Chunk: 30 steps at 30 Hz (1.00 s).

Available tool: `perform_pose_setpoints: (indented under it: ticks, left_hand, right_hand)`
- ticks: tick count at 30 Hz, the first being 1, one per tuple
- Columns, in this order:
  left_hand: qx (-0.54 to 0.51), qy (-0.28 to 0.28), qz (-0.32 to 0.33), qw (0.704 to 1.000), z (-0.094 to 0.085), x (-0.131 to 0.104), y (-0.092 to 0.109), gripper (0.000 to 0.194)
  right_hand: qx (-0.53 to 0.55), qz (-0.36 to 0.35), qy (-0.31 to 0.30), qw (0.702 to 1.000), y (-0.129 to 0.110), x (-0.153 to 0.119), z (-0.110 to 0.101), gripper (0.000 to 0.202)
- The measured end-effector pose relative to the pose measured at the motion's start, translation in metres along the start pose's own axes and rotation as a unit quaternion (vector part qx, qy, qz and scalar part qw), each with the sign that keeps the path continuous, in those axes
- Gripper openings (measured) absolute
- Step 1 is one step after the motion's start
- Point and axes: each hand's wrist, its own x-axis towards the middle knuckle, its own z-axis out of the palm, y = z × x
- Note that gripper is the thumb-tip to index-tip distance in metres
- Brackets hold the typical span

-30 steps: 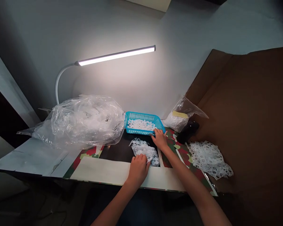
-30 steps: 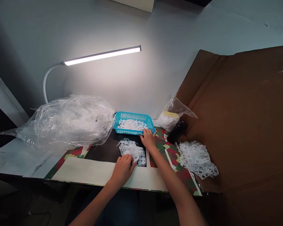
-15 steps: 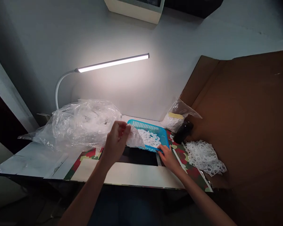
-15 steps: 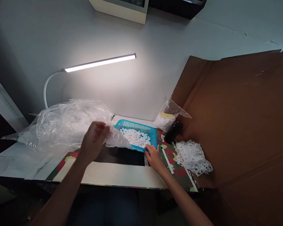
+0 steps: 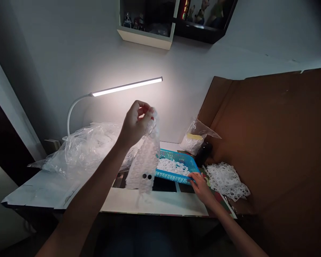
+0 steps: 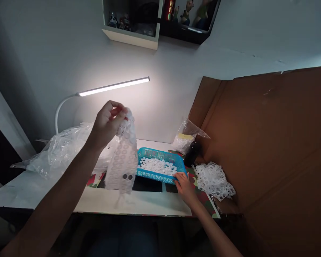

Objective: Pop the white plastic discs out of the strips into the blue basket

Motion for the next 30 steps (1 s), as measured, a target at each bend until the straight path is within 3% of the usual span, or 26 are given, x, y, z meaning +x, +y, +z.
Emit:
perform_pose_setpoints:
  ticks: [4, 7, 11, 14, 16, 20, 26, 30]
  left_hand:
    - [0.001, -0.062, -0.035, 0.997, -0.003, 0.024, 0.014, 0.012]
    - [-0.026, -0.071, -0.092, 0.993, -0.009, 0.038, 0.018, 0.013]
    - [-0.075, -0.078, -0.152, 0.983, -0.016, 0.047, 0.014, 0.016]
    - [-0.075, -0.087, -0.172, 0.978, -0.015, 0.043, -0.003, 0.020]
    - [-0.073, -0.099, -0.185, 0.975, -0.010, 0.036, -0.020, 0.024]
    - [-0.100, -0.108, -0.194, 0.970, 0.008, 0.019, -0.054, 0.030]
    - [-0.164, -0.111, -0.213, 0.957, 0.018, 0.007, -0.082, 0.028]
    - [-0.173, -0.116, -0.225, 0.952, 0.014, 0.005, -0.092, 0.025]
  right_hand:
    - [0.021, -0.029, -0.032, 0.999, -0.014, -0.001, 0.010, 0.017]
    - [0.030, -0.052, -0.054, 0.997, -0.033, 0.001, 0.013, 0.016]
    - [0.066, -0.103, -0.112, 0.986, -0.070, 0.017, -0.012, 0.016]
    - [0.142, -0.080, -0.078, 0.984, -0.105, 0.044, -0.044, 0.018]
    - [0.194, -0.055, -0.018, 0.979, -0.126, 0.067, -0.059, 0.024]
    - [0.325, -0.033, 0.100, 0.940, -0.160, 0.117, -0.067, 0.032]
    - [0.468, -0.002, 0.061, 0.881, -0.174, 0.160, -0.046, 0.036]
    - [0.483, 0.009, 0.026, 0.875, -0.165, 0.163, -0.033, 0.036]
